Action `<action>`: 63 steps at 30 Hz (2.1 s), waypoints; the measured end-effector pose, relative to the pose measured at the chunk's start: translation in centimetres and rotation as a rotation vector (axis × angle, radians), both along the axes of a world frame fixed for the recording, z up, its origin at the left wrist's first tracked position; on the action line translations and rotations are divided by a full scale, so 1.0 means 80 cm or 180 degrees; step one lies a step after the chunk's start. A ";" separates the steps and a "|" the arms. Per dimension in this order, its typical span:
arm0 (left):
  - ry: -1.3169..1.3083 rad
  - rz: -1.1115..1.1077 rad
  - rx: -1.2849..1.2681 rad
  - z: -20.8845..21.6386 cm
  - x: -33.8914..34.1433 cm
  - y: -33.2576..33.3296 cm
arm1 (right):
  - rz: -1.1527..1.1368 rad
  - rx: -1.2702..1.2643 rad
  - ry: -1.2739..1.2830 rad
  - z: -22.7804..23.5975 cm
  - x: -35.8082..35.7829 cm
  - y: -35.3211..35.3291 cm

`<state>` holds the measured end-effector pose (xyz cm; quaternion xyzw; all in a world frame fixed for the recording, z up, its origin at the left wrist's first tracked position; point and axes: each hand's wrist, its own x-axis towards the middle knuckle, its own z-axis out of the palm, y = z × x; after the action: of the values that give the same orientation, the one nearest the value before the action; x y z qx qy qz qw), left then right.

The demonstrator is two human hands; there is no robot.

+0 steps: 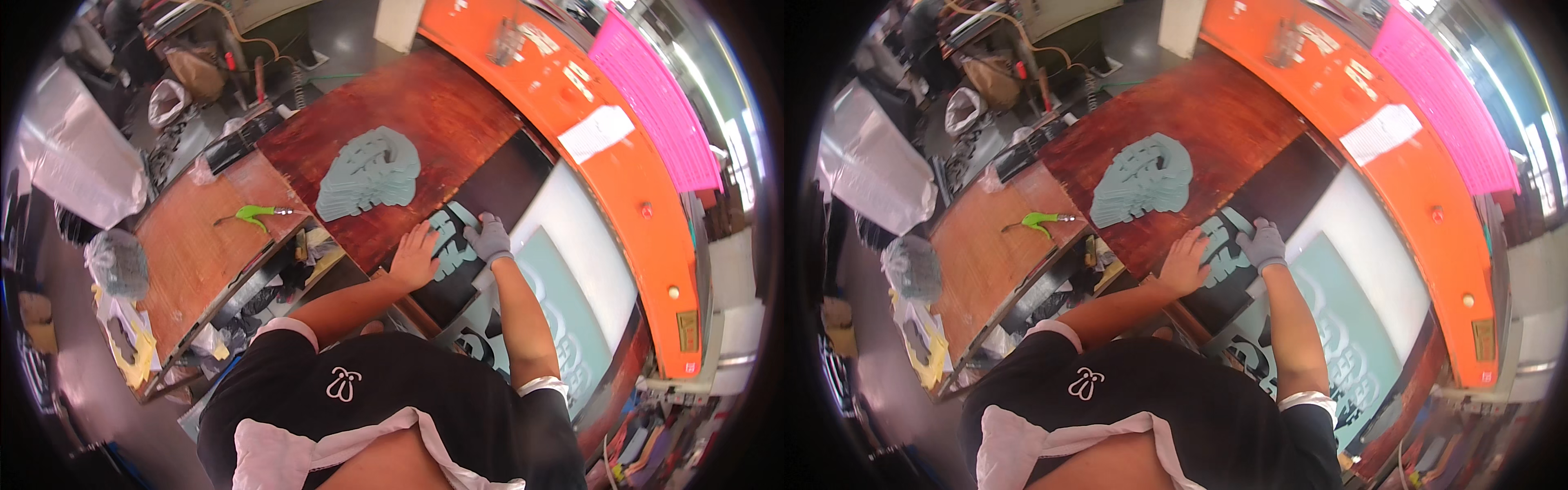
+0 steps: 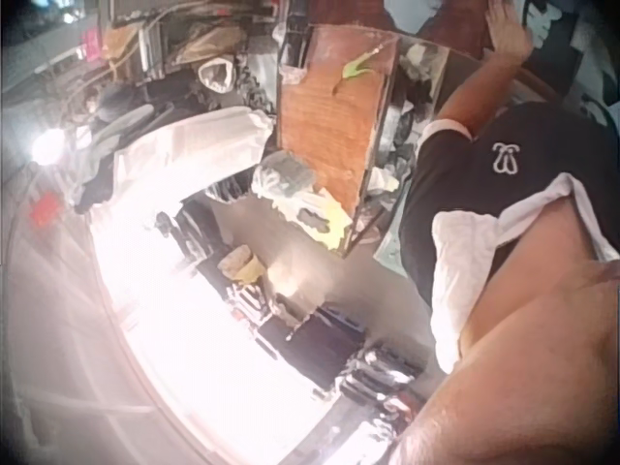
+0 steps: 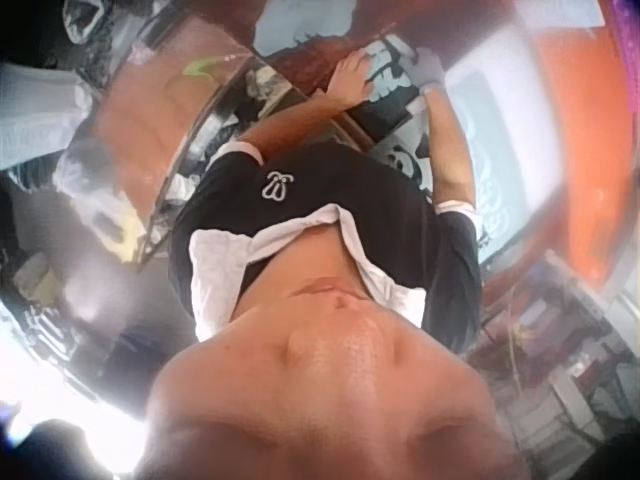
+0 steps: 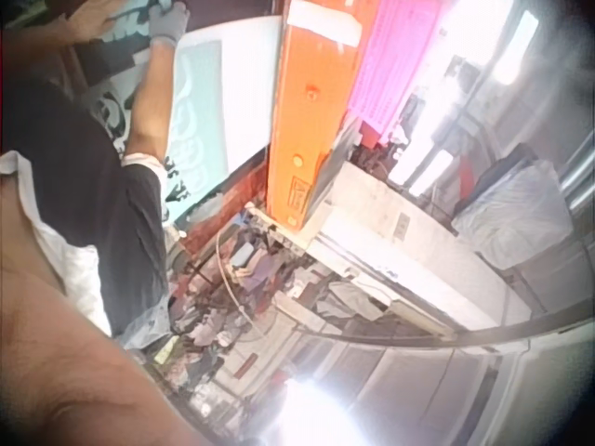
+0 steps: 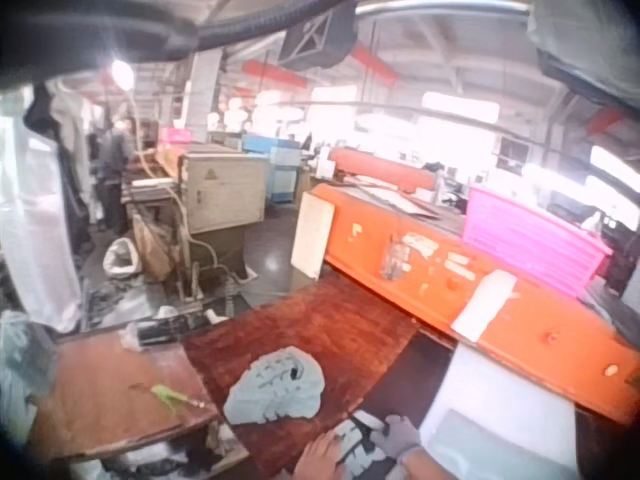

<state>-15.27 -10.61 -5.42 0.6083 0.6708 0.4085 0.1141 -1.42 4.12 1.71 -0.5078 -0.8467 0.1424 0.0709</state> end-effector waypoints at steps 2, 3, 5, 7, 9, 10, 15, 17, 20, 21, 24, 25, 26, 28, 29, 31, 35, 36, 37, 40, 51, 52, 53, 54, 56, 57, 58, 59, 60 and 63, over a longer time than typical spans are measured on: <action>0.0098 -0.0023 -0.0003 -0.003 -0.002 0.004 | -0.0086 0.0159 0.0272 0.000 0.015 -0.007; 0.0170 0.0066 0.0122 -0.004 -0.004 0.006 | 0.0073 0.0398 0.0578 0.000 0.023 -0.012; 0.0337 -0.0055 0.0100 -0.004 -0.010 0.017 | 0.0207 0.0883 0.0866 0.002 0.054 -0.029; 0.0561 -0.0102 0.0167 -0.001 -0.016 0.027 | 0.0112 0.0987 0.1132 0.003 0.100 -0.055; 0.0708 -0.0329 0.0756 0.003 -0.017 0.032 | -0.0332 0.0983 0.1139 0.003 0.161 -0.083; 0.0611 -0.0392 0.0821 0.006 -0.017 0.031 | -0.0457 0.1027 0.1225 0.001 0.190 -0.096; -0.0718 -0.1484 -0.0207 0.007 0.039 -0.004 | -0.2108 0.1370 0.0808 -0.008 0.374 -0.178; -0.1391 -0.1467 -0.0882 0.006 0.073 -0.009 | -0.2848 0.1417 0.0446 -0.009 0.448 -0.208; -0.2655 -0.1122 -0.1567 0.008 0.119 0.017 | -0.3768 0.1267 -0.0211 -0.008 0.549 -0.240; -0.3043 -0.1075 -0.1641 0.010 0.132 0.027 | -0.4356 0.1174 -0.0493 -0.012 0.573 -0.246; -0.3271 -0.1372 -0.1892 0.023 0.152 0.042 | -0.4718 -0.0122 0.0394 -0.016 0.632 -0.256; -0.3240 -0.1426 -0.2018 0.031 0.151 0.036 | -0.4728 0.0025 0.0761 -0.021 0.639 -0.267; -0.3147 -0.1607 -0.2040 0.040 0.147 0.025 | -0.4503 -0.0087 0.1065 -0.018 0.653 -0.280; -0.2931 -0.1513 -0.2229 0.059 0.129 -0.017 | -0.4056 -0.0026 0.2306 -0.013 0.672 -0.316; -0.2720 -0.2009 -0.2084 0.070 0.116 -0.040 | -0.3742 -0.0310 0.2382 -0.007 0.683 -0.338; -0.1801 -0.1880 -0.2668 0.088 0.095 -0.060 | -0.3323 -0.1205 0.3097 0.004 0.704 -0.364; -0.3336 -0.1535 -0.2084 0.089 0.099 -0.005 | -0.2925 -0.1301 0.3003 0.008 0.738 -0.315; -0.3252 -0.1299 -0.2054 0.083 0.114 0.024 | -0.2595 -0.1025 0.2989 0.003 0.740 -0.284; -0.2917 -0.0997 -0.2260 0.079 0.129 0.052 | -0.2714 -0.0900 0.2693 0.000 0.744 -0.250; -0.2498 -0.0367 -0.2054 0.081 0.174 0.104 | -0.3115 -0.0272 0.2273 -0.001 0.739 -0.179; -0.1045 -0.2913 -0.1421 0.148 0.415 0.049 | -0.3985 0.0554 0.4677 -0.007 0.716 -0.574; -0.1151 -0.3450 -0.1364 0.148 0.452 0.056 | -0.4206 0.0757 0.4924 -0.017 0.700 -0.602; -0.0826 -0.3750 -0.1478 0.150 0.494 0.068 | -0.4494 0.1141 0.4703 -0.023 0.681 -0.624; -0.0814 -0.4142 -0.1432 0.148 0.526 0.068 | -0.5037 0.1043 0.4600 -0.026 0.656 -0.648; -0.0828 -0.4971 -0.1776 0.141 0.577 0.052 | -0.5877 0.1051 0.4307 -0.024 0.600 -0.695; -0.0919 -0.4946 -0.1844 0.146 0.601 0.049 | -0.5693 0.1559 0.4559 -0.021 0.575 -0.699; -0.1187 -0.5172 -0.1990 0.147 0.623 0.039 | -0.5781 0.1966 0.4724 -0.017 0.548 -0.705; -0.0819 -0.5493 -0.1945 0.151 0.638 0.026 | -0.5437 0.2569 0.4954 -0.013 0.522 -0.719; -0.0827 -0.5787 -0.1989 0.146 0.650 0.004 | -0.6028 0.2593 0.4691 -0.008 0.489 -0.746; -0.0433 -0.6223 -0.1788 0.133 0.683 -0.059 | -0.6803 0.2996 0.4105 -0.001 0.406 -0.801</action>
<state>39.39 -15.35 5.18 0.8167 -0.0560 -0.0020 0.5744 31.05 -59.93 1.64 -0.6873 0.1812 -0.0736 0.6995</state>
